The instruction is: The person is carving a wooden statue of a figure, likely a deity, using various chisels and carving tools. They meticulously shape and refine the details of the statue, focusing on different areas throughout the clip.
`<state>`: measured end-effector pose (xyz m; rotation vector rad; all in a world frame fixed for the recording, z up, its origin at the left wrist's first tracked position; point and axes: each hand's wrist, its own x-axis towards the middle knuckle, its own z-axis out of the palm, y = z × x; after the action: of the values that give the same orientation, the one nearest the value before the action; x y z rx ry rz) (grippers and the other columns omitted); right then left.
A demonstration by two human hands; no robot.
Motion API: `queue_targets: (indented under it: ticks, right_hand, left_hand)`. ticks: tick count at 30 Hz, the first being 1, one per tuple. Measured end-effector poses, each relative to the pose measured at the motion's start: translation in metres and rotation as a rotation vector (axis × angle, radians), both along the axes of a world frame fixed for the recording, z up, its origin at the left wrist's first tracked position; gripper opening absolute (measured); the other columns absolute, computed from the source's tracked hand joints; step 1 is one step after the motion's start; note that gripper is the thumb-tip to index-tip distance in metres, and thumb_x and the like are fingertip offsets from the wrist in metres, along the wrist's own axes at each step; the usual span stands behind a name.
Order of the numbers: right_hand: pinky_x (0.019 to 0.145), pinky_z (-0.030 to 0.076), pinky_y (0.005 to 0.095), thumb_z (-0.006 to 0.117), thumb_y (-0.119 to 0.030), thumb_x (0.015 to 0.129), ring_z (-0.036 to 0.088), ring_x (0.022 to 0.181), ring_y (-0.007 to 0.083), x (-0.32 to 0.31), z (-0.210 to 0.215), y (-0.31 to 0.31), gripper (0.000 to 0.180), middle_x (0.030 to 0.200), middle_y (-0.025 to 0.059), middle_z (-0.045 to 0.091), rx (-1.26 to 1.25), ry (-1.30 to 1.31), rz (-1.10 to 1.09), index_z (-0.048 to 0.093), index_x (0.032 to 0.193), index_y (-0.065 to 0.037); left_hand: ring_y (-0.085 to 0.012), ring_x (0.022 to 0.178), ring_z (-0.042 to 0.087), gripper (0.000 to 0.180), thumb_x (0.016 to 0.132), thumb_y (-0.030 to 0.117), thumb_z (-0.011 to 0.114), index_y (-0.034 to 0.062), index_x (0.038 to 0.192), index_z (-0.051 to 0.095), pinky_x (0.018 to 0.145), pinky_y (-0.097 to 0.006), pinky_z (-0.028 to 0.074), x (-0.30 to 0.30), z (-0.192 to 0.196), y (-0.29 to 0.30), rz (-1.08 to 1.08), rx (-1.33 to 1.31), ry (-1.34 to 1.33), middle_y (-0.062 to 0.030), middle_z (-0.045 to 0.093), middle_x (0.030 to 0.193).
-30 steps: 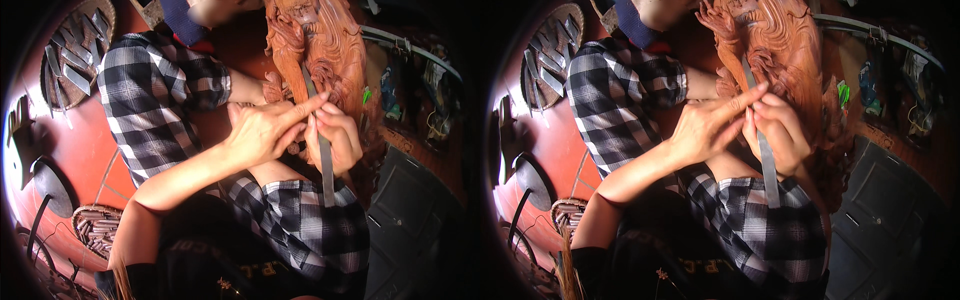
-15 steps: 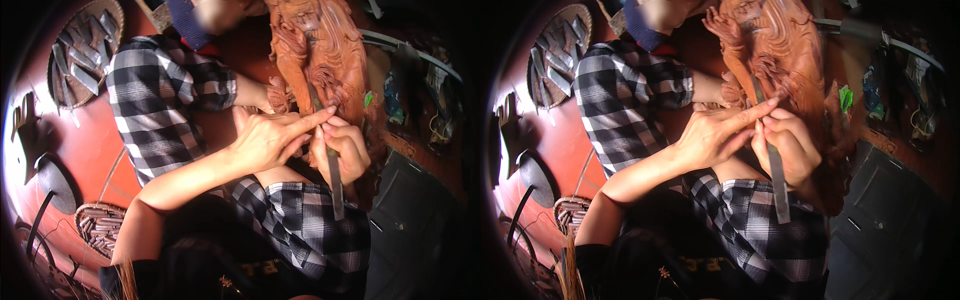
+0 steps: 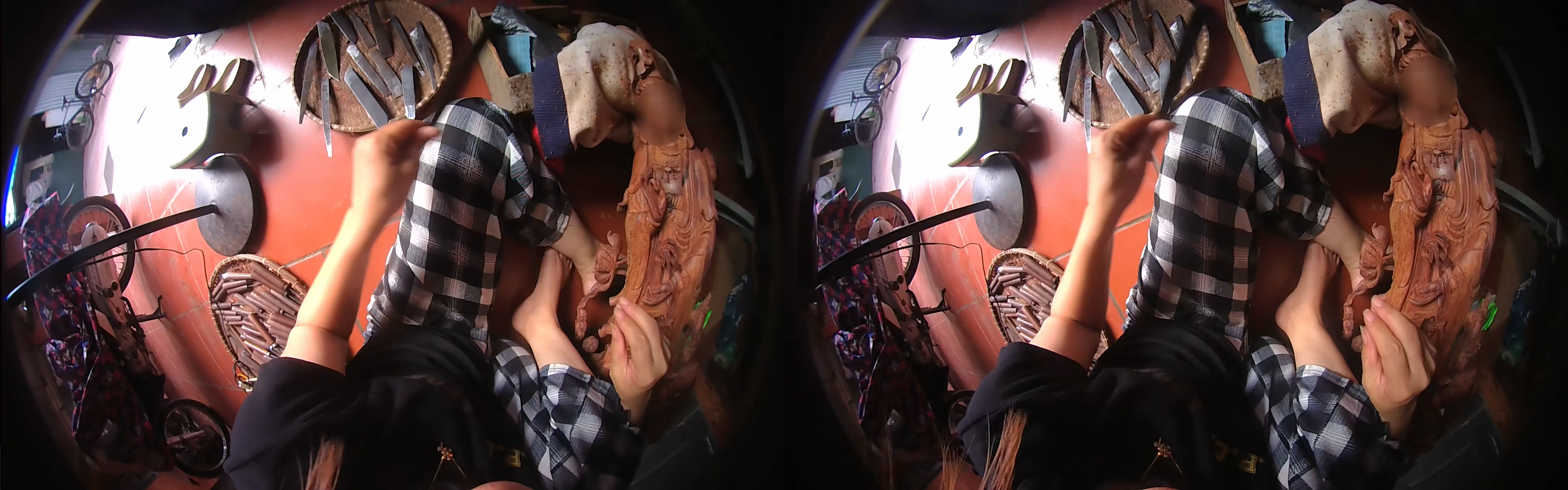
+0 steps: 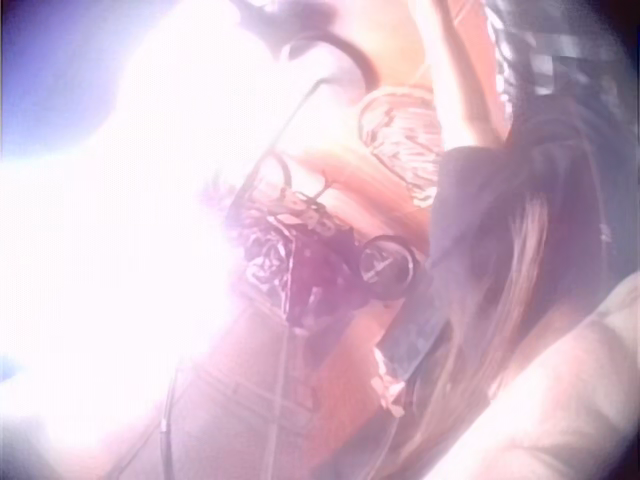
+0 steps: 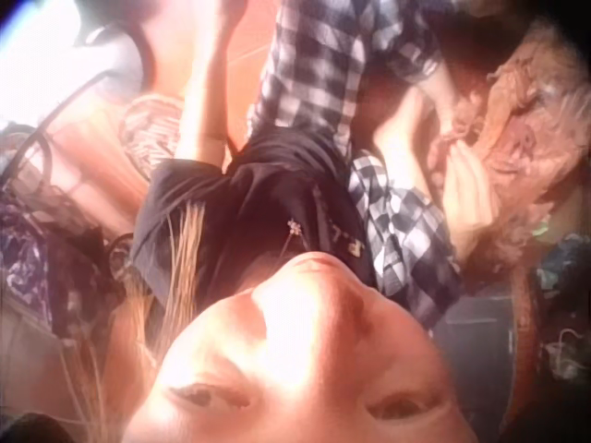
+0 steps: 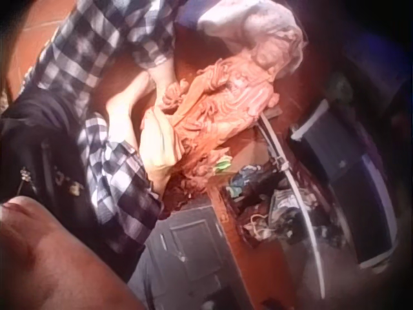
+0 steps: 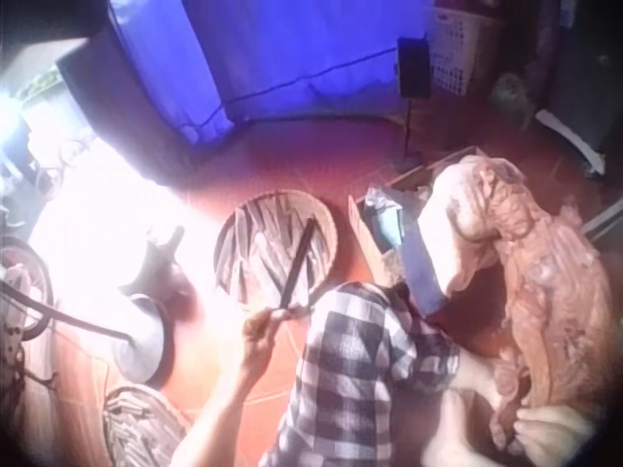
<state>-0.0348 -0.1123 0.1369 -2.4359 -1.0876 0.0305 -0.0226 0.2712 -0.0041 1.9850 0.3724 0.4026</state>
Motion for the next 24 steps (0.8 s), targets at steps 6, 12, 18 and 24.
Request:
queue_targets:
  ticks: [6, 12, 18, 24]
  right_hand:
    - [0.074, 0.057, 0.0393, 0.069, 0.008, 0.08, 0.071, 0.084, 0.033, 0.002, -0.006, 0.007, 0.017, 0.094, 0.0164, 0.071, -0.046, 0.134, 0.03, 0.07, 0.097, 0.003]
    - [0.075, 0.056, 0.0408, 0.067, 0.008, 0.081, 0.07, 0.083, 0.0348, 0.001, -0.009, 0.003, 0.017, 0.092, 0.0169, 0.07, -0.065, 0.194, -0.007, 0.069, 0.098, 0.004]
    - [0.071, 0.056, 0.0409, 0.07, 0.007, 0.078, 0.07, 0.08, 0.0338, -0.002, -0.011, 0.007, 0.021, 0.091, 0.0148, 0.07, -0.053, 0.224, -0.021, 0.068, 0.098, 0.002]
    - [0.073, 0.056, 0.0408, 0.068, 0.008, 0.078, 0.07, 0.082, 0.0348, -0.005, -0.014, -0.005, 0.02, 0.091, 0.0167, 0.07, -0.048, 0.258, -0.07, 0.069, 0.098, 0.003]
  left_hand:
    - [-0.0212, 0.06, 0.067, 0.034, 0.096, 0.041, 0.065, 0.0118, 0.087, 0.081, 0.062, -0.037, 0.052, -0.04, -0.058, 0.107, 0.329, 0.294, 0.643, -0.0086, 0.068, 0.063]
    - [-0.0178, 0.059, 0.066, 0.034, 0.095, 0.041, 0.066, 0.0125, 0.086, 0.082, 0.063, -0.035, 0.052, -0.036, -0.094, 0.132, 0.392, 0.18, 0.602, -0.0073, 0.066, 0.059]
    - [-0.0215, 0.062, 0.07, 0.034, 0.092, 0.048, 0.066, 0.0204, 0.08, 0.083, 0.067, -0.037, 0.056, -0.023, -0.109, 0.208, 0.427, 0.382, 0.79, -0.0063, 0.069, 0.063]
    - [-0.0315, 0.094, 0.074, 0.069, 0.089, 0.074, 0.052, 0.012, 0.079, 0.082, 0.088, -0.043, 0.055, 0.005, -0.135, 0.254, 0.365, 0.866, 1.071, -0.0161, 0.075, 0.085]
